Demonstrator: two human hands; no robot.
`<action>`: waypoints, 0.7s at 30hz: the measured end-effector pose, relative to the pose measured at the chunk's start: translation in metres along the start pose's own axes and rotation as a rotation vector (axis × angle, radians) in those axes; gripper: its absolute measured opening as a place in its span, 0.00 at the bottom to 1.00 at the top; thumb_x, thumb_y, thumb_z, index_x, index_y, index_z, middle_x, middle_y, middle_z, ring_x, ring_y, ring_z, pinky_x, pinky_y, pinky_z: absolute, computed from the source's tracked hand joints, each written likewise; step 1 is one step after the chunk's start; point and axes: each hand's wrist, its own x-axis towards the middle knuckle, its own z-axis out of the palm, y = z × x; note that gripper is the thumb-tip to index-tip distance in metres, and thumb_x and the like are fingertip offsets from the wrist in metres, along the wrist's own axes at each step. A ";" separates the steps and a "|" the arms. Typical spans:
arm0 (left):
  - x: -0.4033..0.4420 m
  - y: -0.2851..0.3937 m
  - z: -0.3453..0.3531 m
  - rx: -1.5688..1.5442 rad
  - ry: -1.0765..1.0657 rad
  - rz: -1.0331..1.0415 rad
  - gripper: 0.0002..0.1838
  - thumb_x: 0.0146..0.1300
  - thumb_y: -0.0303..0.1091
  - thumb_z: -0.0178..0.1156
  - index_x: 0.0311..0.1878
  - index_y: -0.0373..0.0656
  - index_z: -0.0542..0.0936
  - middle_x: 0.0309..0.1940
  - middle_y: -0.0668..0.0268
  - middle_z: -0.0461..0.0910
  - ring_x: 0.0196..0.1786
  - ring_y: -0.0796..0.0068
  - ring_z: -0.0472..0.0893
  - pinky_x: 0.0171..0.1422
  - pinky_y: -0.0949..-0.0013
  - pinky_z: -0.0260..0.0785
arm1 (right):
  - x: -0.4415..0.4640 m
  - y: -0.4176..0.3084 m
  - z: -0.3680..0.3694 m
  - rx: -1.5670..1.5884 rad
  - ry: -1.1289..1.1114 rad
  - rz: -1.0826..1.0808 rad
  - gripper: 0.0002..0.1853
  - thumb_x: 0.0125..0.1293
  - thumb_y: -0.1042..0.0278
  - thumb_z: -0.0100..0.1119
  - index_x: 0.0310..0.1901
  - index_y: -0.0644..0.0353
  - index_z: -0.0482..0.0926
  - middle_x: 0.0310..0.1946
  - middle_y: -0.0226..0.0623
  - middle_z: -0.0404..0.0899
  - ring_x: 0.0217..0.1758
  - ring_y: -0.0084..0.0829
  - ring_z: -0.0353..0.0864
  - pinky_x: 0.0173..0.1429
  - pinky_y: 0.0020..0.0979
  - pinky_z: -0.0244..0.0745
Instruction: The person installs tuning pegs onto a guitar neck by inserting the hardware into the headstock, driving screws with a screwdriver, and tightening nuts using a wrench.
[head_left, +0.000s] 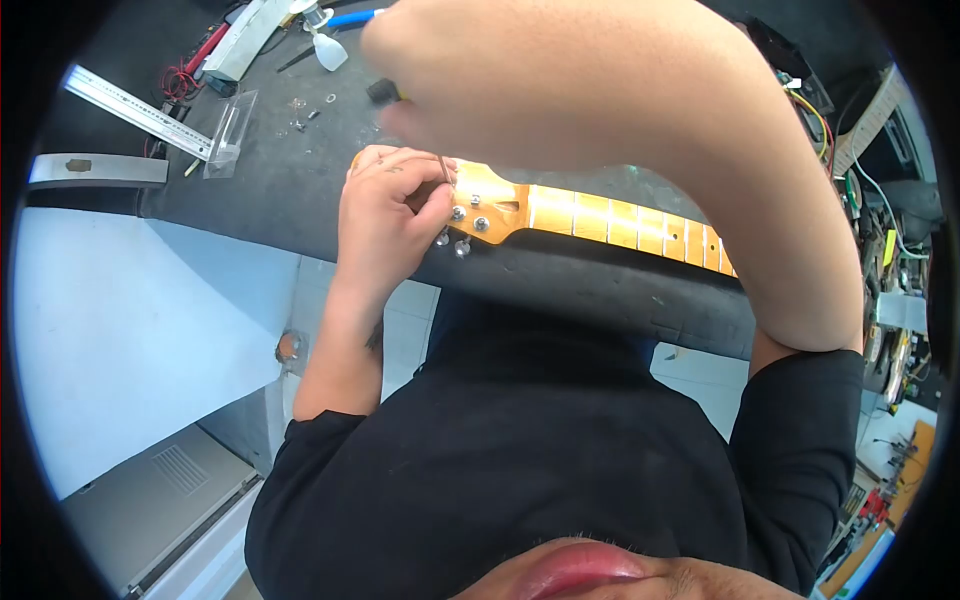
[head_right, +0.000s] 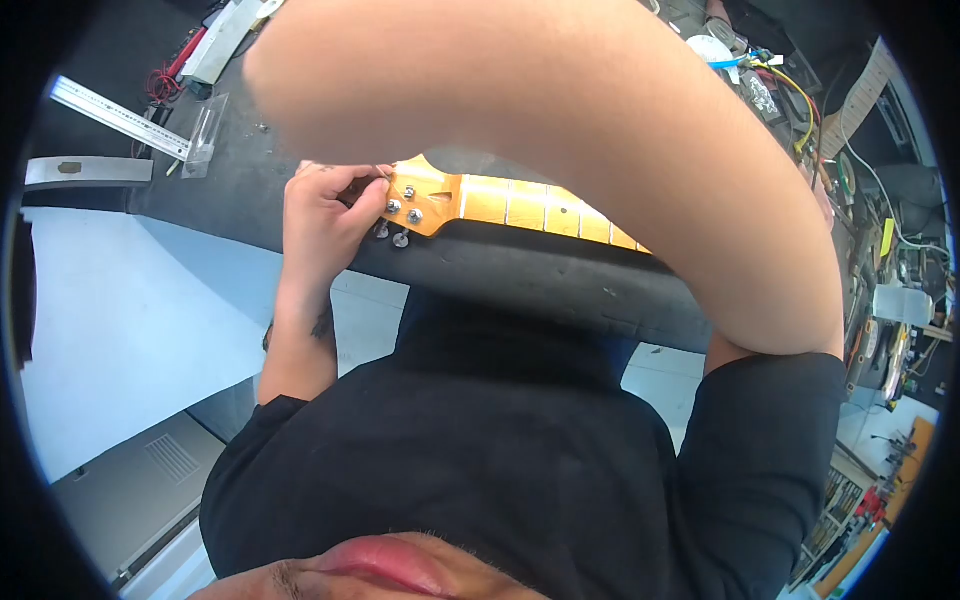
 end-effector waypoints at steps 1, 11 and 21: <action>0.001 0.002 -0.001 0.020 0.023 0.056 0.04 0.60 0.25 0.73 0.39 0.43 0.92 0.39 0.68 0.94 0.49 0.61 0.85 0.65 0.59 0.75 | -0.001 0.000 -0.001 -0.008 0.016 0.021 0.17 0.75 0.57 0.72 0.41 0.66 0.86 0.25 0.49 0.85 0.28 0.53 0.87 0.38 0.46 0.84; -0.005 -0.002 -0.002 0.079 0.062 0.146 0.07 0.60 0.26 0.73 0.42 0.41 0.93 0.48 0.69 0.96 0.50 0.65 0.86 0.64 0.61 0.78 | -0.133 0.063 0.002 0.570 0.552 0.531 0.11 0.84 0.63 0.66 0.46 0.60 0.77 0.32 0.17 0.70 0.34 0.14 0.67 0.36 0.26 0.62; 0.008 -0.024 -0.044 -0.346 0.092 -0.091 0.13 0.78 0.17 0.62 0.60 0.34 0.90 0.63 0.63 0.90 0.63 0.75 0.87 0.68 0.65 0.80 | -0.249 0.098 0.054 0.591 0.430 0.916 0.12 0.82 0.61 0.69 0.48 0.60 0.79 0.29 0.22 0.68 0.35 0.16 0.66 0.39 0.28 0.62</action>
